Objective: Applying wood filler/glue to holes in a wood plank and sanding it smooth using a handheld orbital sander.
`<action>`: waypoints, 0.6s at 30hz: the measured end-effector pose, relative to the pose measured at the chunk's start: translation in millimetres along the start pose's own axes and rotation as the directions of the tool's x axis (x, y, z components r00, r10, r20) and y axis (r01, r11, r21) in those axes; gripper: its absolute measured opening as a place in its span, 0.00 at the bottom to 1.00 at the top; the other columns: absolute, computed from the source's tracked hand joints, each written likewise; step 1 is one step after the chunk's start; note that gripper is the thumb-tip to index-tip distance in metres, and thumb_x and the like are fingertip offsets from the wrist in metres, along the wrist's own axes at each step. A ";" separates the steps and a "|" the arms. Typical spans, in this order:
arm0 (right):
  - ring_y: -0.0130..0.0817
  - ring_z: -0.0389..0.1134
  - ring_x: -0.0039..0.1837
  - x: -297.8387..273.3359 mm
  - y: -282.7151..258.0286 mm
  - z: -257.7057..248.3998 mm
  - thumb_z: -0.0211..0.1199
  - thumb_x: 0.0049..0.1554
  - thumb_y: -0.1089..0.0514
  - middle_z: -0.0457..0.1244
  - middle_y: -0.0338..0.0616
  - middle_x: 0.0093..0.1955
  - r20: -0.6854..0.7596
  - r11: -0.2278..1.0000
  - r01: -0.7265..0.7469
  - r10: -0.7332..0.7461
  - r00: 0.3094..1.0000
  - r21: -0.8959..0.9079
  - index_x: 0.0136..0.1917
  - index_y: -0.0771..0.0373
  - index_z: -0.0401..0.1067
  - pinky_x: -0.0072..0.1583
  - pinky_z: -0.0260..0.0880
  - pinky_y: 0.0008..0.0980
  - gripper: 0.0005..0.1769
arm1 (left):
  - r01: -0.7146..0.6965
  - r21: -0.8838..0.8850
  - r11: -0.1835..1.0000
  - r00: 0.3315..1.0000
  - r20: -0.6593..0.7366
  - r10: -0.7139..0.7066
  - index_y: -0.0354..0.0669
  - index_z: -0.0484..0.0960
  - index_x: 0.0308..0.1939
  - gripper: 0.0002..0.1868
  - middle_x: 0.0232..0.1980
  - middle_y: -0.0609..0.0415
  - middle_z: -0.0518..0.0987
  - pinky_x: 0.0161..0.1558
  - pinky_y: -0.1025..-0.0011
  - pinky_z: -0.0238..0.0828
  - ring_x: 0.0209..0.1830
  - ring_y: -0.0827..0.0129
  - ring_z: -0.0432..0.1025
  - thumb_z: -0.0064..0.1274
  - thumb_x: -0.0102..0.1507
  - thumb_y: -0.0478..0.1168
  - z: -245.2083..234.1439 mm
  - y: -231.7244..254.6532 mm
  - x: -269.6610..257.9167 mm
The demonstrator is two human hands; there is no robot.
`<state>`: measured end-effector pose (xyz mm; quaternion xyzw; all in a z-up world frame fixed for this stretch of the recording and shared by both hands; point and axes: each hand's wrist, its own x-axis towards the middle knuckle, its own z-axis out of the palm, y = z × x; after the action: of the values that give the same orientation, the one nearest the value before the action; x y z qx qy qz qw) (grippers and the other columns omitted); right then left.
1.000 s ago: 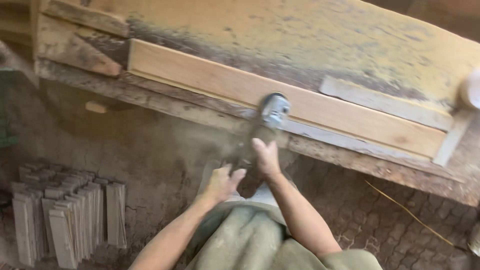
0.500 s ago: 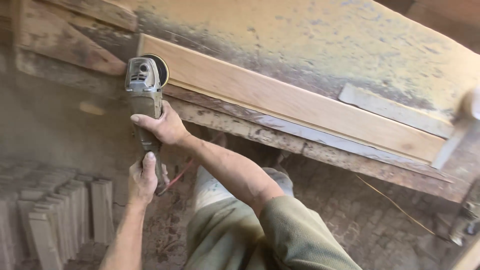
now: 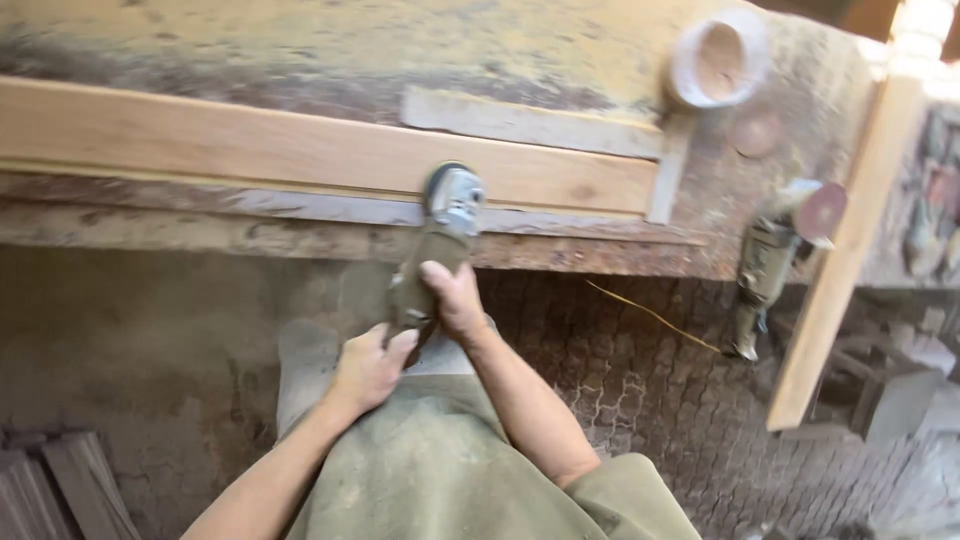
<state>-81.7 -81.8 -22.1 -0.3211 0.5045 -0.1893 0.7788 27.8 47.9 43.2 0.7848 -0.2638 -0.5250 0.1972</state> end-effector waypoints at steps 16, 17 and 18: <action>0.40 0.75 0.43 -101.7 -109.0 -175.4 0.70 0.55 0.56 0.71 0.57 0.43 -0.468 0.925 0.379 -0.340 0.816 -0.010 0.56 0.62 0.65 0.45 0.80 0.44 0.20 | -0.288 -0.166 0.943 0.870 0.365 0.330 0.46 0.77 0.34 0.20 0.34 0.45 0.82 0.36 0.57 0.70 0.41 0.52 0.80 0.67 0.48 0.52 178.4 121.2 16.2; 0.39 0.75 0.43 -104.0 -108.8 -171.8 0.70 0.55 0.57 0.72 0.56 0.44 -0.450 0.922 0.385 -0.363 0.816 -0.045 0.55 0.62 0.64 0.45 0.80 0.43 0.20 | -0.278 -0.166 0.946 0.872 0.369 0.321 0.47 0.76 0.32 0.21 0.32 0.45 0.82 0.35 0.57 0.70 0.39 0.50 0.80 0.68 0.47 0.52 176.7 120.4 13.4; 0.39 0.75 0.43 -102.8 -109.3 -172.4 0.70 0.55 0.57 0.72 0.56 0.44 -0.443 0.922 0.385 -0.361 0.820 -0.039 0.55 0.62 0.64 0.45 0.80 0.43 0.20 | -0.276 -0.162 0.947 0.876 0.362 0.317 0.47 0.76 0.32 0.21 0.32 0.45 0.82 0.35 0.57 0.70 0.39 0.50 0.80 0.68 0.47 0.52 175.7 121.7 15.7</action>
<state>-278.0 -150.4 72.6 -0.3415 0.5902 -0.4190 0.5995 -155.6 -62.9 38.2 0.6056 -0.3865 -0.6448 0.2610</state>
